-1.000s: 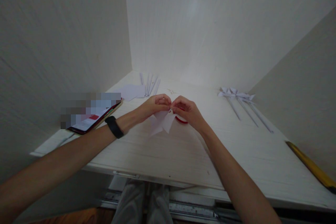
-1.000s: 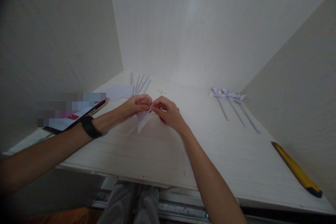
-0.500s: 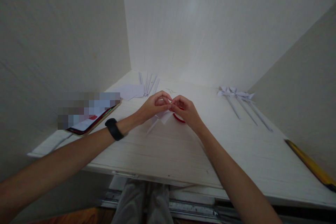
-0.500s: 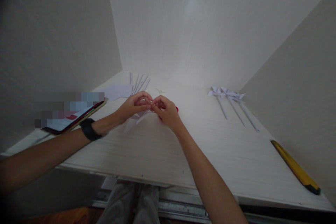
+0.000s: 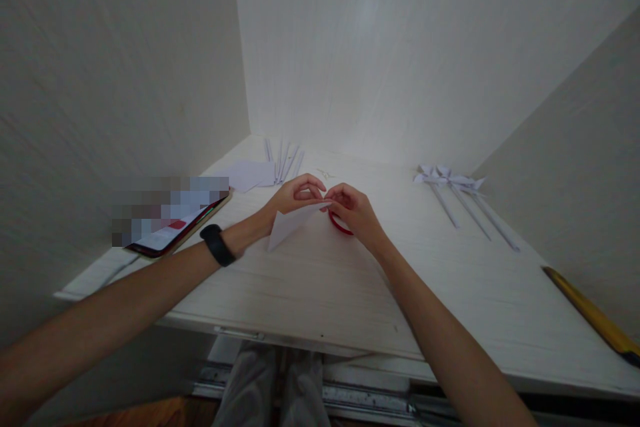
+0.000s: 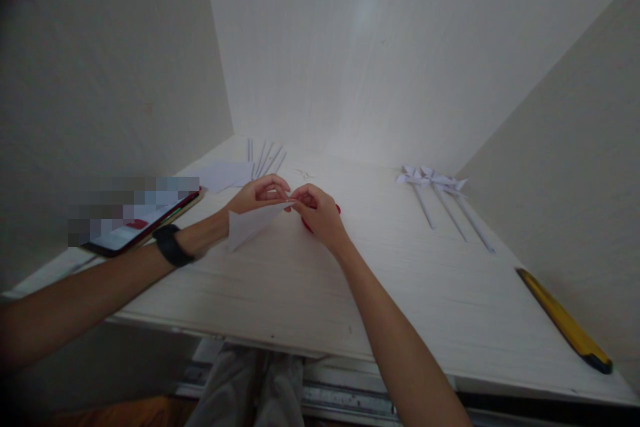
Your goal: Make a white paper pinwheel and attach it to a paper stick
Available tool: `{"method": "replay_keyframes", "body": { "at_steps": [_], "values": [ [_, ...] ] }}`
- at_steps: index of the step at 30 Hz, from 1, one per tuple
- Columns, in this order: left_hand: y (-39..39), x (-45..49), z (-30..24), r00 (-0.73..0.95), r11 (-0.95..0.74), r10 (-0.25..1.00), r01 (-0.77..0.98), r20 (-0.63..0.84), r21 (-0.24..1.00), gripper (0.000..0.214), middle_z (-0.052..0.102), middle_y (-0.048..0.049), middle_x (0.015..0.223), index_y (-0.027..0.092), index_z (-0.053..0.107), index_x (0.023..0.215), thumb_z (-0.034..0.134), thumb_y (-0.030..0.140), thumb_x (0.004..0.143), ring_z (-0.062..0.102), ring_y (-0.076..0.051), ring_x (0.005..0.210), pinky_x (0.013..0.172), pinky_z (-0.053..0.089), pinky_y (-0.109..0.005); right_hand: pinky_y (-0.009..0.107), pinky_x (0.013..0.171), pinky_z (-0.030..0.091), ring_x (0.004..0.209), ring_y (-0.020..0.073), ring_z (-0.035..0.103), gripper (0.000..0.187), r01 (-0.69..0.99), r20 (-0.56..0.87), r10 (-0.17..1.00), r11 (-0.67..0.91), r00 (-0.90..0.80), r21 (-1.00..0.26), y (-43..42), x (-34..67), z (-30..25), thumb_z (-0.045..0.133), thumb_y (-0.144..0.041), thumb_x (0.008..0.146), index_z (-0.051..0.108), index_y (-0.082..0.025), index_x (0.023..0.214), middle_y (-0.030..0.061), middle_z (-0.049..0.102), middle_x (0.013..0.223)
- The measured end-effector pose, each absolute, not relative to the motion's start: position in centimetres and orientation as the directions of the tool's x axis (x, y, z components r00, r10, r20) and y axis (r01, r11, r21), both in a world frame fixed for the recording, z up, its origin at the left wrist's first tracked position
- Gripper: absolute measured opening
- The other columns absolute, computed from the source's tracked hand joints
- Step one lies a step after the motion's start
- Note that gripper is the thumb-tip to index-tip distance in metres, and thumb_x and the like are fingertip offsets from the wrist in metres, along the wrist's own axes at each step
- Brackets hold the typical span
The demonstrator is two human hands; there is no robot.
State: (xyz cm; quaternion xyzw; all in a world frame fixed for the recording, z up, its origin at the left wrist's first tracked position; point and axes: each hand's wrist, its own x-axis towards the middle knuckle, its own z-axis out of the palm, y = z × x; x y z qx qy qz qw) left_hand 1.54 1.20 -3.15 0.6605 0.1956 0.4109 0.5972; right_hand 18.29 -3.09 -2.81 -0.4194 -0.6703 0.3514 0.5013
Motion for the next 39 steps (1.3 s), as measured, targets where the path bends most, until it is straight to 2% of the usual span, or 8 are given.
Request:
{"method": "replay_keyframes", "body": {
  "at_steps": [4, 9, 15, 29, 32, 35, 39],
  "values": [
    [0.9, 1.6, -2.7, 0.58, -0.24, 0.744, -0.232, 0.332, 0.943, 0.036, 0.058, 0.0015, 0.073, 0.014, 0.052, 0.087, 0.074, 0.033, 0.065, 0.062, -0.01, 0.07, 0.067, 0.049, -0.021, 0.023, 0.064, 0.045, 0.067, 0.0097, 0.059, 0.018, 0.181, 0.371, 0.915, 0.396, -0.157, -0.9, -3.3, 18.2, -2.7, 0.064, -0.033, 0.073, 0.056, -0.018, 0.077, 0.0002, 0.063, 0.071],
    [0.3, 1.7, -2.1, 0.545, -0.367, 0.739, -0.167, 0.396, 0.915, 0.035, 0.057, 0.0008, 0.075, 0.015, 0.052, 0.085, 0.074, 0.033, 0.065, 0.059, -0.008, 0.069, 0.064, 0.047, -0.02, 0.024, 0.067, 0.046, 0.066, 0.0096, 0.058, 0.017, 0.215, 0.405, 0.902, 0.43, -0.149, -0.877, -3.5, 18.2, -2.6, 0.063, -0.034, 0.074, 0.056, -0.018, 0.077, -0.0003, 0.062, 0.071],
    [-0.4, 1.5, -1.8, 0.493, -0.514, 0.708, -0.129, 0.505, 0.848, 0.026, 0.057, -0.0013, 0.085, 0.015, 0.054, 0.09, 0.068, 0.028, 0.073, 0.057, -0.009, 0.08, 0.077, 0.047, -0.021, 0.025, 0.068, 0.045, 0.069, 0.0106, 0.057, 0.016, 0.252, 0.456, 0.88, 0.474, -0.131, -0.844, -3.7, 18.2, -2.2, 0.063, -0.034, 0.076, 0.058, -0.019, 0.079, 0.0003, 0.061, 0.075],
    [-0.3, 1.4, -1.8, 0.501, -0.508, 0.698, -0.157, 0.511, 0.847, 0.026, 0.058, -0.002, 0.082, 0.016, 0.055, 0.09, 0.069, 0.029, 0.073, 0.058, -0.01, 0.079, 0.076, 0.047, -0.022, 0.025, 0.069, 0.045, 0.071, 0.0112, 0.057, 0.009, 0.304, 0.49, 0.865, 0.499, -0.113, -0.811, -4.1, 18.1, -1.8, 0.061, -0.028, 0.077, 0.057, -0.02, 0.078, 0.0007, 0.06, 0.077],
    [-0.3, 1.3, -1.8, 0.508, -0.53, 0.688, -0.137, 0.519, 0.837, 0.025, 0.059, -0.0019, 0.082, 0.016, 0.055, 0.092, 0.067, 0.029, 0.074, 0.058, -0.01, 0.078, 0.076, 0.047, -0.022, 0.025, 0.067, 0.045, 0.071, 0.0114, 0.055, 0.004, 0.395, 0.53, 0.838, 0.533, -0.127, -0.748, -4.4, 18.0, -1.5, 0.057, -0.024, 0.078, 0.056, -0.02, 0.078, 0.0009, 0.059, 0.077],
    [-0.3, 1.2, -1.5, 0.521, -0.598, 0.656, -0.082, 0.546, 0.797, 0.023, 0.059, -0.0017, 0.081, 0.016, 0.054, 0.093, 0.064, 0.028, 0.077, 0.059, -0.01, 0.078, 0.078, 0.048, -0.023, 0.024, 0.065, 0.043, 0.069, 0.0113, 0.052, 0.004, 0.523, 0.61, 0.777, 0.589, -0.156, -0.617, -4.7, 17.9, -1.3, 0.053, -0.018, 0.079, 0.055, -0.02, 0.076, 0.0007, 0.055, 0.073],
    [-0.6, 1.0, -0.8, 0.517, -0.749, 0.602, 0.102, 0.609, 0.654, 0.014, 0.062, -0.0024, 0.085, 0.016, 0.056, 0.092, 0.059, 0.023, 0.08, 0.059, -0.011, 0.08, 0.079, 0.046, -0.024, 0.024, 0.063, 0.04, 0.068, 0.0117, 0.05, 0.005, 0.596, 0.657, 0.729, 0.618, -0.191, -0.512, -4.7, 18.0, -1.3, 0.052, -0.019, 0.082, 0.055, -0.02, 0.077, 0.0007, 0.052, 0.072]
  ]
}}
